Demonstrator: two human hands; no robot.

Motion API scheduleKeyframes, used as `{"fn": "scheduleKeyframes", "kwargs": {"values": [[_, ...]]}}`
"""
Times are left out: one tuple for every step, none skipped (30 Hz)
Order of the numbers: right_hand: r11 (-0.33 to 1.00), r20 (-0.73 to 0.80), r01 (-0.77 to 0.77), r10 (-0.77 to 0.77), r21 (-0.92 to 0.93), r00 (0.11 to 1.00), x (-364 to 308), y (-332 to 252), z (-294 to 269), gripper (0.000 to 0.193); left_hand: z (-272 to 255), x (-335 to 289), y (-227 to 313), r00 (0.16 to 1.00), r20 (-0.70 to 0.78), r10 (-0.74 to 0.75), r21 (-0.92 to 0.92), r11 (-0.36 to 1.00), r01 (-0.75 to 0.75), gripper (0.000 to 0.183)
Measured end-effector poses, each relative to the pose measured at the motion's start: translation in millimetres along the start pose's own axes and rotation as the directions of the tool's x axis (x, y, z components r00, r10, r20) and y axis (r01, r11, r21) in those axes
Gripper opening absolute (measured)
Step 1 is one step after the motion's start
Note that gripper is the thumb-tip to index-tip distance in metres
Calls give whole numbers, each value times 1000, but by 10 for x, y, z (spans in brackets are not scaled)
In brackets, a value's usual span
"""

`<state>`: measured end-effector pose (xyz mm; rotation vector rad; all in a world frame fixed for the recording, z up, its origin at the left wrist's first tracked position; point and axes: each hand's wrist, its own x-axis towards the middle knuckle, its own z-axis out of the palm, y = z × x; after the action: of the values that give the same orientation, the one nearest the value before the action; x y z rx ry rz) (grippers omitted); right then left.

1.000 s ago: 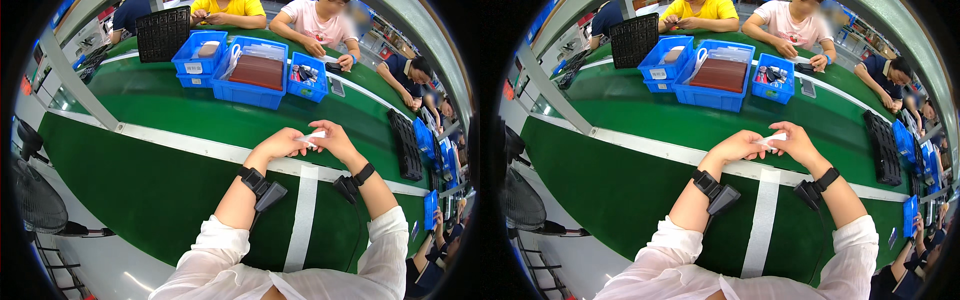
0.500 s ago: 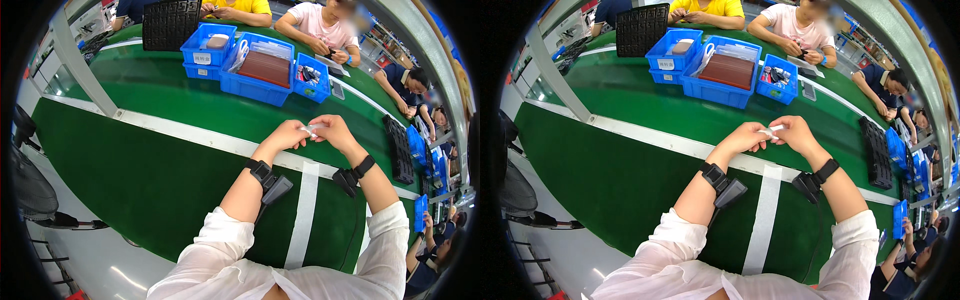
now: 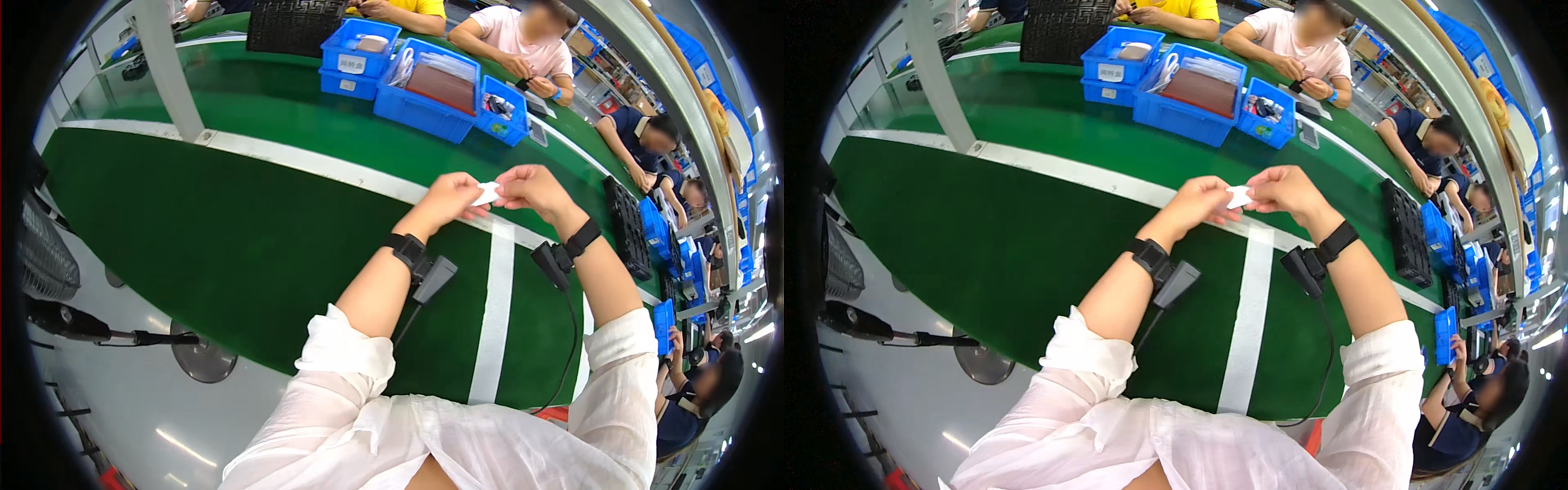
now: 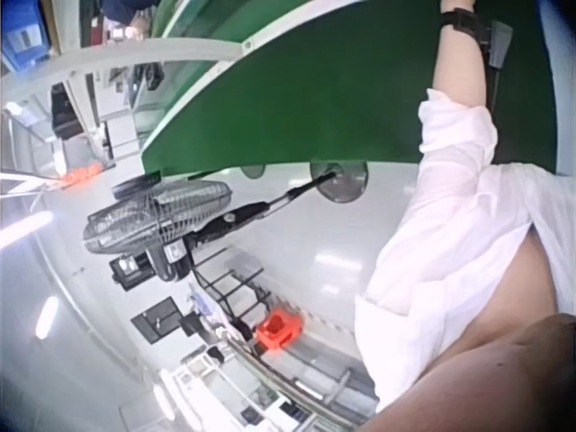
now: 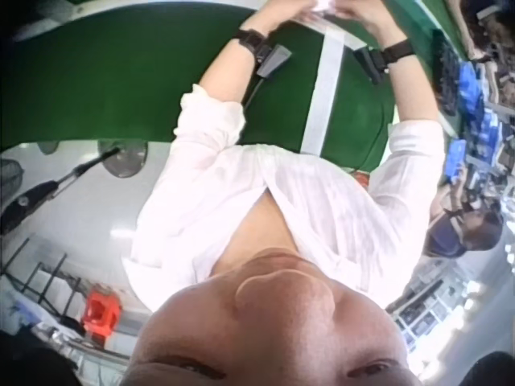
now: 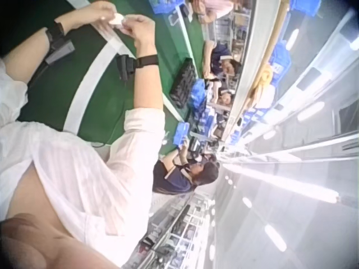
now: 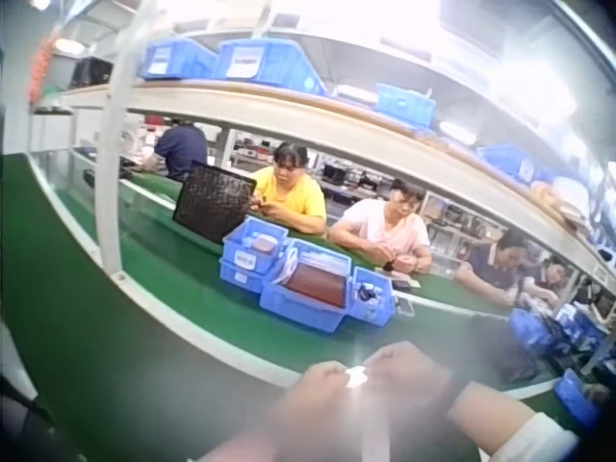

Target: Assemble small electronic or plastic components into a multi-slotted tray on a factory production line.

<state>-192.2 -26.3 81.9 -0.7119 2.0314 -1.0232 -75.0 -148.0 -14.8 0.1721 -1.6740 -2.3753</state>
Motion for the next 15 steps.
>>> {"fn": "scheduleKeyframes", "kwargs": {"values": [[998,2,46,-46,47,999,-20,-38,43,17,-100,-60,52,1000,-6,14,-82,997,-14,28],[996,31,82,-84,43,996,-7,-114,116,18,-240,-174,127,999,-27,23,-159,987,-27,33],[993,35,110,-111,48,993,-12,-208,172,17,-366,-272,184,994,-107,8,-211,977,-31,38],[989,38,137,-139,51,990,1,-297,228,17,-494,-365,235,983,-186,-9,-262,964,-41,42],[984,40,164,-167,68,985,43,-382,253,19,-629,-419,257,969,-245,-21,-303,951,-56,41],[982,31,172,-175,74,984,61,-487,297,21,-741,-482,266,951,-308,-18,-400,909,-112,38],[979,35,185,-188,80,981,87,-576,346,21,-848,-561,266,933,-360,3,-438,882,-172,36],[975,40,204,-208,83,977,124,-691,402,22,-962,-610,276,910,-413,27,-468,851,-238,34],[972,30,229,-231,62,973,144,-807,470,21,-1057,-668,271,903,-428,39,-464,848,-256,34],[970,44,239,-241,55,969,169,-930,556,21,-1139,-736,252,896,-444,17,-486,835,-257,30],[962,49,273,-274,24,961,197,-1040,615,21,-1181,-763,234,893,-449,-7,-514,820,-252,26],[952,56,305,-305,-6,951,252,-1133,658,21,-1204,-751,220,891,-454,1,-516,815,-263,26],[944,68,328,-325,-32,943,366,-1235,679,22,-1205,-711,204,895,-444,28,-453,856,-251,23],[941,57,330,-326,-81,944,428,-1352,712,27,-1186,-668,191,900,-434,51,-388,891,-237,20],[929,56,363,-359,-74,932,456,-1519,705,27,-1118,-677,290,900,-431,67,-289,935,-208,17]]}}
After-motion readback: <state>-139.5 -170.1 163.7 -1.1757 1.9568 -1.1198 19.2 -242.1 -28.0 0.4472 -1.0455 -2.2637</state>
